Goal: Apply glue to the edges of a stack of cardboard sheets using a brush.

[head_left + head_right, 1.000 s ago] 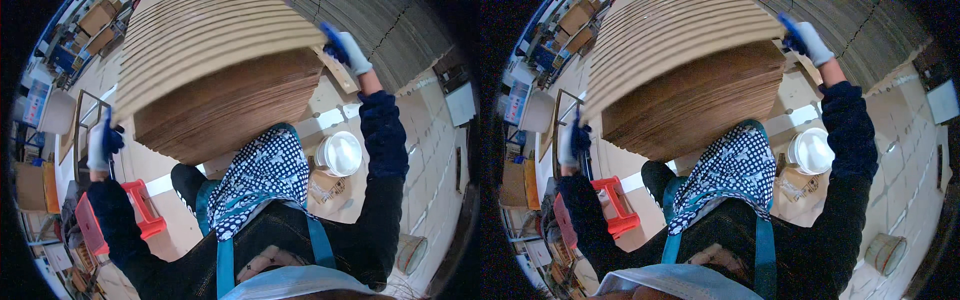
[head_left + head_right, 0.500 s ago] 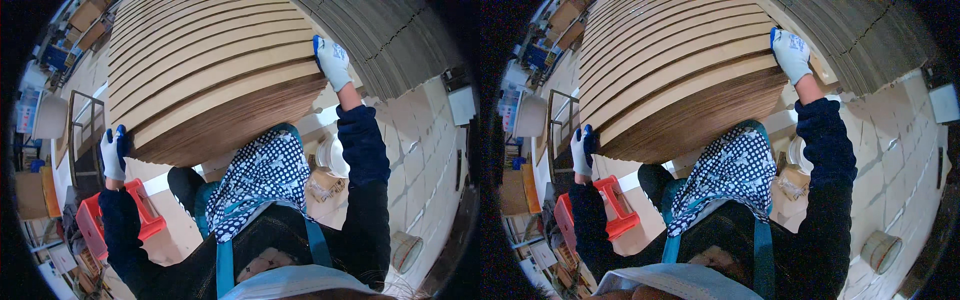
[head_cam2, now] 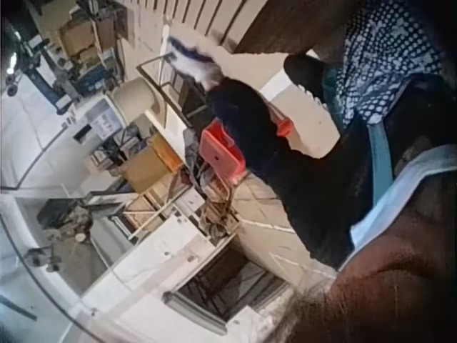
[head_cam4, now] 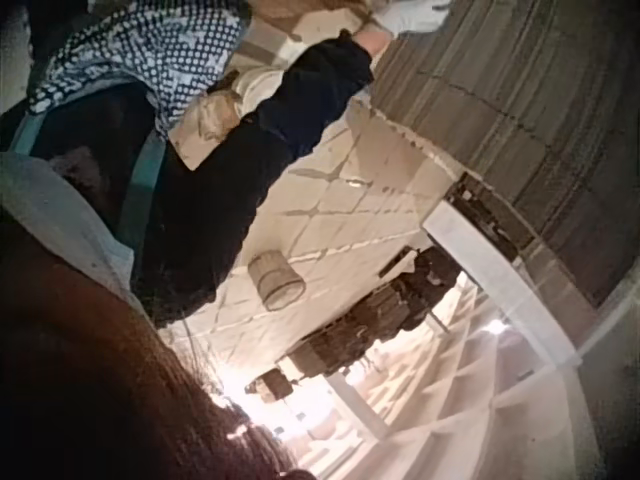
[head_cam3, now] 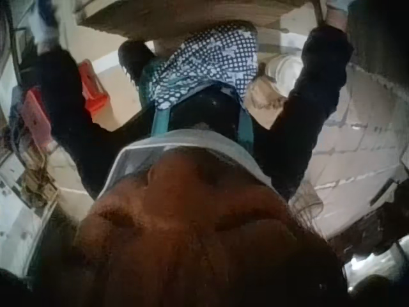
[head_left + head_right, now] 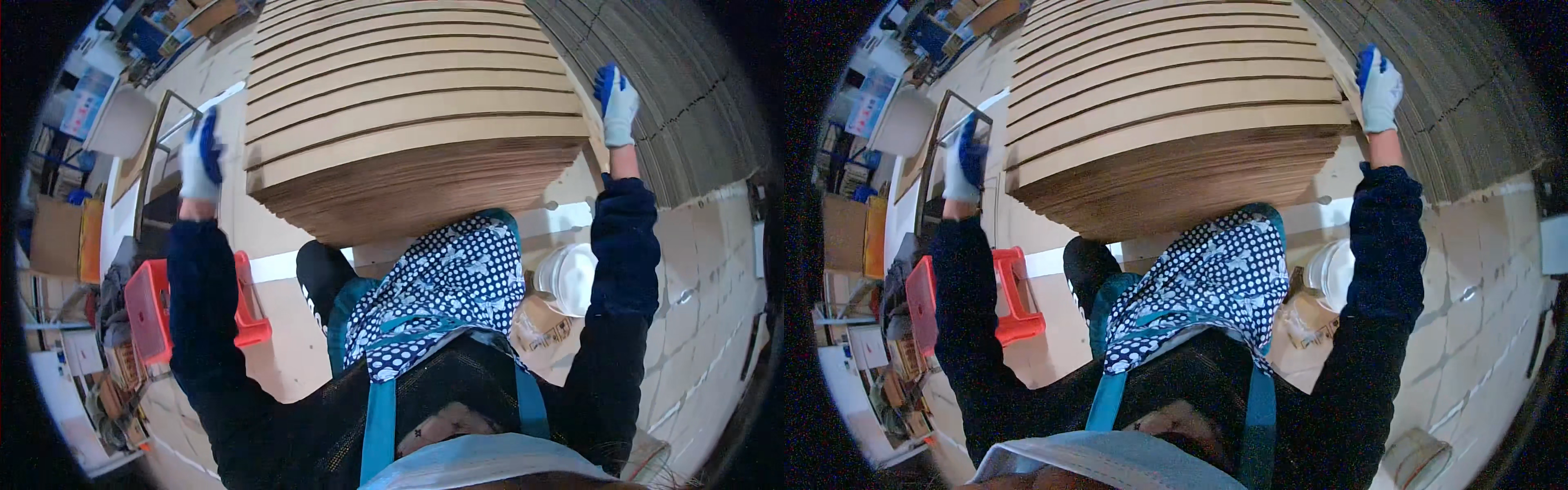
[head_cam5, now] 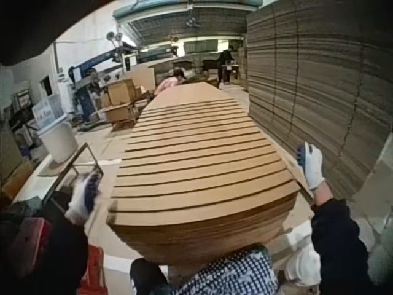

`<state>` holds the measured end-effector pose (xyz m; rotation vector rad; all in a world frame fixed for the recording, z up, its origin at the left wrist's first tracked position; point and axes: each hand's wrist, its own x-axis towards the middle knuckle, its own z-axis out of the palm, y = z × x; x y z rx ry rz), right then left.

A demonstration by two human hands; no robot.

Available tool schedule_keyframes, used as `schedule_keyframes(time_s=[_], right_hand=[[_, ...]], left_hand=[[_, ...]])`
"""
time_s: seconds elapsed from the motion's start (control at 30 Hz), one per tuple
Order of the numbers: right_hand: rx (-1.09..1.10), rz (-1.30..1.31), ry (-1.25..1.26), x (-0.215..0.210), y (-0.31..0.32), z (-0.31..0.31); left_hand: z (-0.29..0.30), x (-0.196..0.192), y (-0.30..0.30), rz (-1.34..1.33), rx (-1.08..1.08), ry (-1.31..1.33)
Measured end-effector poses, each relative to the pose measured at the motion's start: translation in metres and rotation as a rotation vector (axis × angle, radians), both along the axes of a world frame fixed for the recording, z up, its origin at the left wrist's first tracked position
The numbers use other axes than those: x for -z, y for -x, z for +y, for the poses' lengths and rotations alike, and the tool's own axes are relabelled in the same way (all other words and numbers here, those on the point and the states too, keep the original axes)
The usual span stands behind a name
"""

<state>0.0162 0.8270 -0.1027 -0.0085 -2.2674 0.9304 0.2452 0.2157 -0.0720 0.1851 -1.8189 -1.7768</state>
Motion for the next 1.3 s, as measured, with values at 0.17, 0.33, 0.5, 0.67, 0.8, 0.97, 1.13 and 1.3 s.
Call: schedule_keyframes(time_s=[0.17, 0.33, 0.5, 0.67, 0.8, 0.97, 1.13, 1.3], right_hand=[[-0.275, 0.009, -0.091, 0.036, 0.012, -0.047], [-0.129, -0.082, -0.459, 0.034, 0.010, -0.054], [-0.079, -0.292, -0.221, 0.021, 0.006, -0.051], [-0.167, -0.084, -0.389, 0.019, -0.008, -0.051], [-0.168, -0.125, -0.321, 0.023, -0.005, -0.055], [-0.117, -0.139, -0.338, 0.033, -0.001, -0.047], [-0.136, -0.053, -0.540, 0.025, 0.001, -0.036], [-0.084, -0.030, -0.470, 0.029, -0.007, -0.048]], left_hand=[[0.013, 0.043, 0.037, -0.342, -0.008, 0.019], [0.025, 0.060, 0.040, -0.361, -0.386, 0.357], [0.047, 0.052, 0.033, -0.287, -0.438, 0.526], [0.034, 0.057, 0.032, -0.185, -0.349, 0.253], [0.034, 0.059, 0.028, -0.132, -0.386, 0.215], [0.041, 0.053, 0.027, -0.114, -0.355, 0.179], [0.040, 0.057, 0.033, -0.091, -0.349, 0.085], [0.031, 0.059, 0.028, -0.118, -0.301, 0.017]])
